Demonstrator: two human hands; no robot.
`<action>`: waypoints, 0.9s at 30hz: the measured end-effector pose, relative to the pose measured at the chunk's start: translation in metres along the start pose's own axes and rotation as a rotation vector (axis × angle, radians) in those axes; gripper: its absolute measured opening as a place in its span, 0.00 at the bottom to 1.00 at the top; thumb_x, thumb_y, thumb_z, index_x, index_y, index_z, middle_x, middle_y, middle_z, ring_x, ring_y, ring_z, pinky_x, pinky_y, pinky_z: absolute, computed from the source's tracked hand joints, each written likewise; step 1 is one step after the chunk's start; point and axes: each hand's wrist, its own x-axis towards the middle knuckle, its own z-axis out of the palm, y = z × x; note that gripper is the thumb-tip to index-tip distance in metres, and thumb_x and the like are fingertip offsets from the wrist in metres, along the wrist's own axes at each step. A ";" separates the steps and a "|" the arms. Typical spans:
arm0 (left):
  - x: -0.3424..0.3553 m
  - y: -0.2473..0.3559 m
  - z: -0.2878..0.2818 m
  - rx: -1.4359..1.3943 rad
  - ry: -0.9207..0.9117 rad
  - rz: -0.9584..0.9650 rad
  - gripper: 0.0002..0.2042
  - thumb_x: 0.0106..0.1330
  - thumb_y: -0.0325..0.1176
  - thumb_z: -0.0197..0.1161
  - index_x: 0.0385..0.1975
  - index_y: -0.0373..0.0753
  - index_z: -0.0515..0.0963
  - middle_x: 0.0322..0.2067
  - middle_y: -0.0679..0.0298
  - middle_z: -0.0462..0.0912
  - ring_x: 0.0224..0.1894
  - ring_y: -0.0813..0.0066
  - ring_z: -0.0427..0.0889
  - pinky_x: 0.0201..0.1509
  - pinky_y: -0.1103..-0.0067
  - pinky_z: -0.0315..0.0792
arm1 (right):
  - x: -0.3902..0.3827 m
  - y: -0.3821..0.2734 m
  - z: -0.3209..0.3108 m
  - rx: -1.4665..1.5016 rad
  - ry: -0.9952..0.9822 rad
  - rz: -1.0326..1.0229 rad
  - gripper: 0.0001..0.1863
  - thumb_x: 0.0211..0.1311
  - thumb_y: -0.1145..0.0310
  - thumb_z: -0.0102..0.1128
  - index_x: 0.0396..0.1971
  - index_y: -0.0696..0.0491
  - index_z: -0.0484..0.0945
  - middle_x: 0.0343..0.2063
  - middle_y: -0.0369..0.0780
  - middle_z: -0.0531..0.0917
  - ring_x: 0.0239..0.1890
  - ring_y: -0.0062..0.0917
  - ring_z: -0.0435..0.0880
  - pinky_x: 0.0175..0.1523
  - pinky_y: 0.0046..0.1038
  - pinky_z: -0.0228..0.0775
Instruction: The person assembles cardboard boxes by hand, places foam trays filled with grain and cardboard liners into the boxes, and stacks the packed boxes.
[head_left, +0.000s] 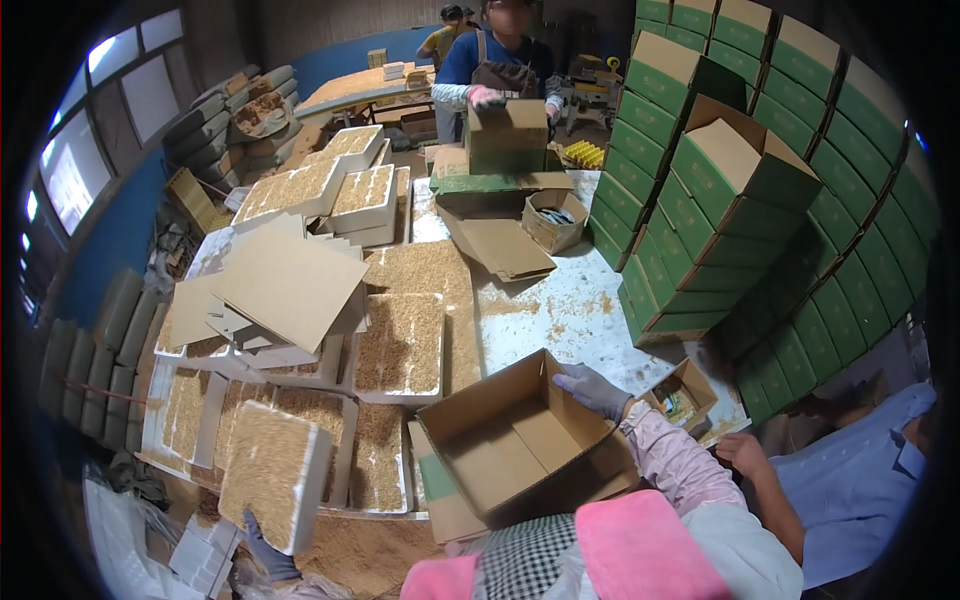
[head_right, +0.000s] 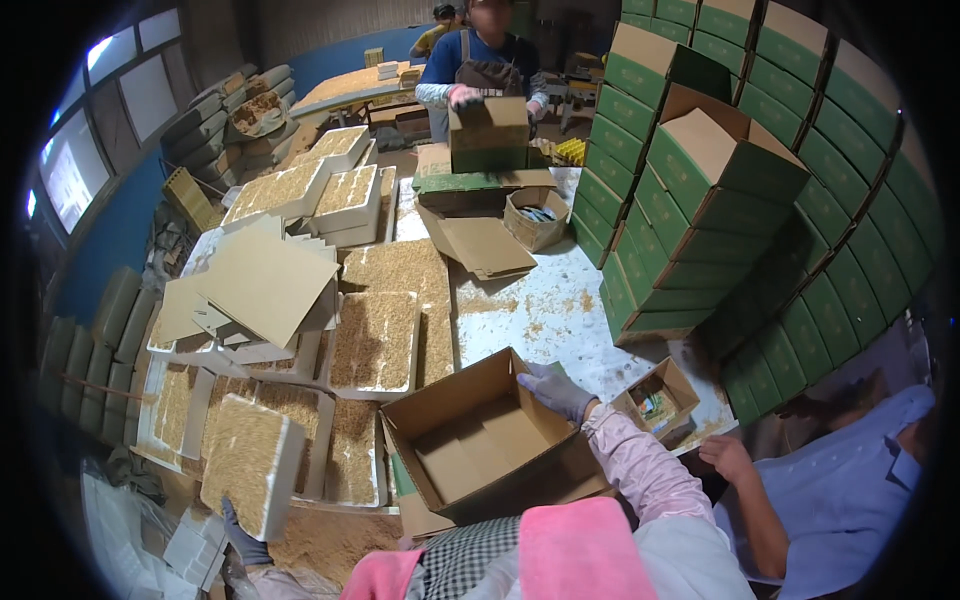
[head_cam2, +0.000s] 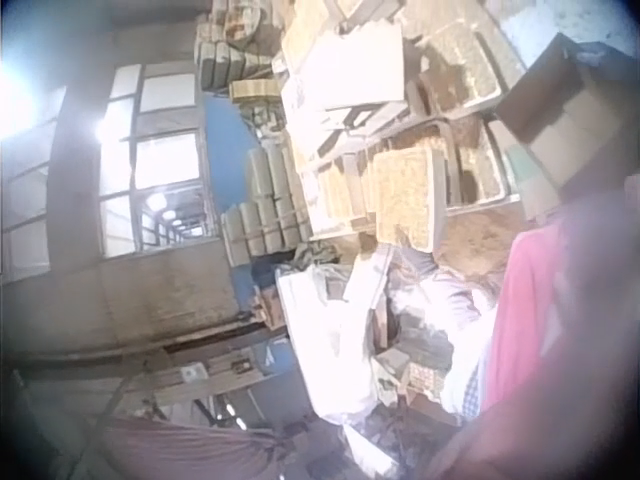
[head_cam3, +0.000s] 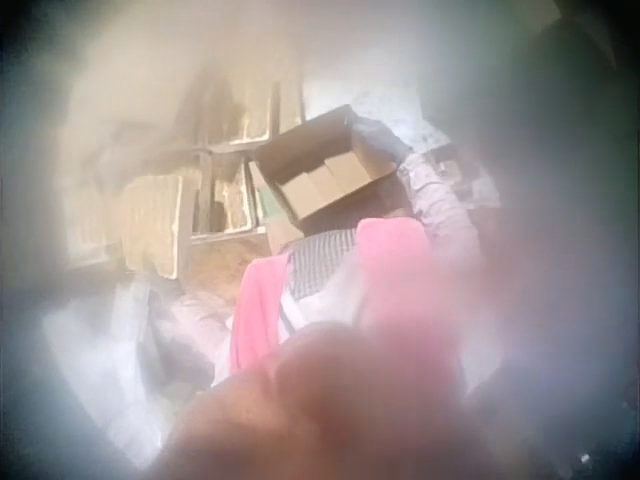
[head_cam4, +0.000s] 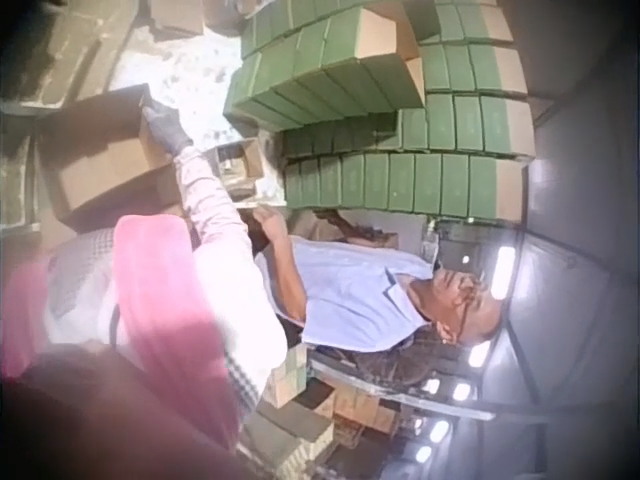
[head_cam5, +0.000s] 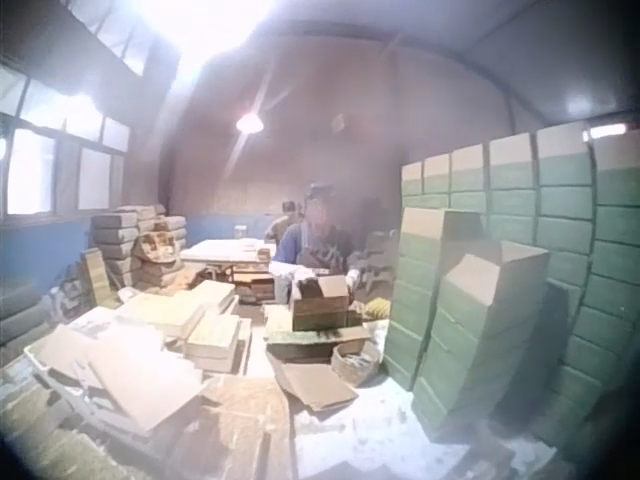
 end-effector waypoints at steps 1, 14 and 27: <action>-0.025 0.006 0.037 0.000 -0.008 0.003 0.25 0.71 0.43 0.52 0.59 0.31 0.64 0.54 0.51 0.74 0.51 0.61 0.78 0.54 0.69 0.76 | -0.001 0.003 -0.001 0.050 -0.019 0.022 0.22 0.69 0.61 0.46 0.54 0.62 0.69 0.46 0.52 0.79 0.49 0.38 0.76 0.55 0.32 0.66; -0.109 -0.105 0.326 0.091 -0.467 -0.721 0.23 0.66 0.44 0.60 0.52 0.30 0.72 0.44 0.59 0.81 0.41 0.73 0.82 0.44 0.78 0.77 | -0.029 0.037 0.016 0.711 0.205 0.107 0.19 0.66 0.63 0.47 0.51 0.61 0.72 0.44 0.55 0.79 0.47 0.44 0.78 0.51 0.34 0.68; -0.116 -0.103 0.289 0.312 -0.491 -0.452 0.32 0.65 0.41 0.62 0.65 0.39 0.55 0.52 0.58 0.73 0.50 0.68 0.76 0.52 0.71 0.74 | -0.013 -0.004 -0.005 0.487 0.019 0.112 0.19 0.59 0.72 0.47 0.49 0.61 0.75 0.31 0.41 0.82 0.30 0.21 0.77 0.38 0.24 0.70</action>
